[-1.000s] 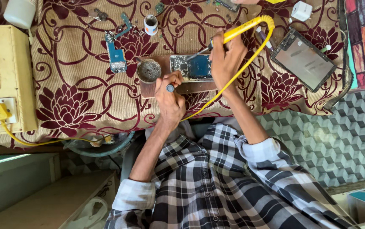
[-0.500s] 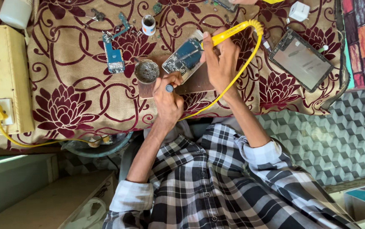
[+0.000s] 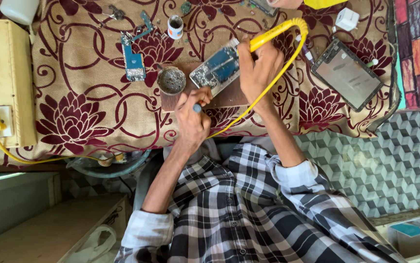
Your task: The person uses a soldering iron and solder wire to reflow solder joints on a small circuit board. They repeatedly apply heat and solder to various points on the board while holding it steady with the other hand.
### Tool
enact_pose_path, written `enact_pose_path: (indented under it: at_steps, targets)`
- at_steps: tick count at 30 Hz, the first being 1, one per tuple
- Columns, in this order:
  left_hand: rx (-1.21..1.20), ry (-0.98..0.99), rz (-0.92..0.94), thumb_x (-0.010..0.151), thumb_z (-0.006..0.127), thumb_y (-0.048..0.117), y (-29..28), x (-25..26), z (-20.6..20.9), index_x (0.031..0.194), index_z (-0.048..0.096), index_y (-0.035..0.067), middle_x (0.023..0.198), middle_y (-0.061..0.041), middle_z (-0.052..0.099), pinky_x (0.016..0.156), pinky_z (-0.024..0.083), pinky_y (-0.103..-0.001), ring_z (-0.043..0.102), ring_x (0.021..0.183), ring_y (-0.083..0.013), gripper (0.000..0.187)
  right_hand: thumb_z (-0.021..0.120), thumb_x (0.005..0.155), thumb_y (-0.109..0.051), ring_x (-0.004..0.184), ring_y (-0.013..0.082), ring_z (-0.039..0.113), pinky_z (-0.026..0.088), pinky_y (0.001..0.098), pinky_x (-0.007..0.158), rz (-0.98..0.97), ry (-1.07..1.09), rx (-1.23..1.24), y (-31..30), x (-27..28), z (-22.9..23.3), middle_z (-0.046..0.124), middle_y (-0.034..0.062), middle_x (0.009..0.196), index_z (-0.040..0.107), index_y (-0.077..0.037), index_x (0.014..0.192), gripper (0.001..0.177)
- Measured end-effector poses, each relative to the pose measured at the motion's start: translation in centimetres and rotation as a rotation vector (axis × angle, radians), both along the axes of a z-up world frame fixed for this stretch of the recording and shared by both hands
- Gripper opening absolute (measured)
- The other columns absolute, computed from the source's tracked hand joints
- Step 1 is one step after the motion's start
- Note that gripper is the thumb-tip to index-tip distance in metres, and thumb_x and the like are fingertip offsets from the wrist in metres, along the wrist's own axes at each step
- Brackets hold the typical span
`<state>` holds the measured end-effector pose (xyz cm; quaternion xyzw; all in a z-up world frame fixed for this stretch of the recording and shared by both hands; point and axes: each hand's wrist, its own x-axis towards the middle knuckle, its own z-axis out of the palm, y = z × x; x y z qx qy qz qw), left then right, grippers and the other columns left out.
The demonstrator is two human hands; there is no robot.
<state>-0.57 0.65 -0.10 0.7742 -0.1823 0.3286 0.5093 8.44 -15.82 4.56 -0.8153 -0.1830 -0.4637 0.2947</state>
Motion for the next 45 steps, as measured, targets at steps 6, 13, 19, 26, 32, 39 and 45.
enact_pose_path:
  at_steps: [6,13,19,26,32,39,45]
  targets:
    - [0.004,0.023,-0.009,0.061,0.05,-0.014,0.5,-0.6,0.4,0.104,0.05,0.0,0.105,-0.013,0.069,0.073,0.044,-0.035,0.051,0.076,-0.0215,0.045,0.061,0.103,-0.004,0.046,0.0066,0.042,0.034,0.0273,0.044,0.143,0.372,0.364,0.0,1.0,-0.6,0.055,-0.0028,0.061,0.057,-0.008,0.077,0.027]
    - [-0.033,0.017,-0.035,0.059,0.05,-0.014,0.5,-0.3,0.2,0.103,0.049,0.0,0.105,-0.013,0.068,0.075,0.046,-0.035,0.051,0.078,-0.0223,0.046,0.06,0.105,-0.003,0.048,0.0085,0.041,0.03,0.0265,0.047,0.146,0.362,0.385,-0.8,1.4,-1.6,0.05,-0.0005,0.06,0.055,-0.006,0.077,0.029]
    - [-0.044,0.053,-0.081,0.059,0.048,-0.014,0.7,-0.6,0.5,0.104,0.049,-0.001,0.105,-0.014,0.067,0.074,0.048,-0.035,0.051,0.078,-0.0231,0.047,0.059,0.102,-0.001,0.047,0.006,0.046,0.033,0.0259,0.044,0.182,0.407,0.349,-0.4,1.4,-0.4,0.054,-0.002,0.06,0.059,-0.005,0.08,0.023]
    - [-0.045,0.042,-0.087,0.059,0.047,-0.012,1.0,-0.5,0.9,0.104,0.048,-0.001,0.105,-0.015,0.067,0.076,0.048,-0.036,0.052,0.078,-0.023,0.046,0.062,0.103,0.0,0.052,0.0081,0.037,0.027,0.0301,0.051,0.3,0.375,0.162,-0.7,2.6,0.7,0.047,-0.0004,0.062,0.055,-0.005,0.078,0.026]
    - [-0.029,0.023,-0.066,0.058,0.046,-0.011,0.7,-0.1,-0.2,0.102,0.047,0.0,0.103,-0.014,0.068,0.073,0.047,-0.035,0.05,0.076,-0.022,0.045,0.065,0.105,-0.003,0.05,0.0069,0.037,0.029,0.0276,0.048,0.394,0.515,0.134,-0.7,5.8,1.0,0.047,-0.0017,0.063,0.056,-0.007,0.078,0.028]
    - [-0.01,-0.019,-0.047,0.059,0.046,-0.013,0.7,0.1,-0.9,0.102,0.047,0.0,0.102,-0.015,0.069,0.072,0.046,-0.034,0.05,0.074,-0.0207,0.045,0.066,0.108,-0.005,0.058,0.0077,0.04,0.031,0.0306,0.056,0.549,0.51,0.024,-0.2,7.4,1.9,0.047,0.0,0.065,0.053,-0.004,0.083,0.028]
    - [-0.001,-0.024,-0.043,0.06,0.046,-0.014,0.7,-0.3,-0.4,0.103,0.047,-0.001,0.103,-0.014,0.068,0.073,0.044,-0.035,0.051,0.076,-0.0206,0.046,0.067,0.104,-0.005,0.051,0.0071,0.036,0.026,0.03,0.049,0.478,0.552,0.012,-0.3,7.3,1.9,0.047,-0.0015,0.06,0.057,-0.006,0.079,0.027]
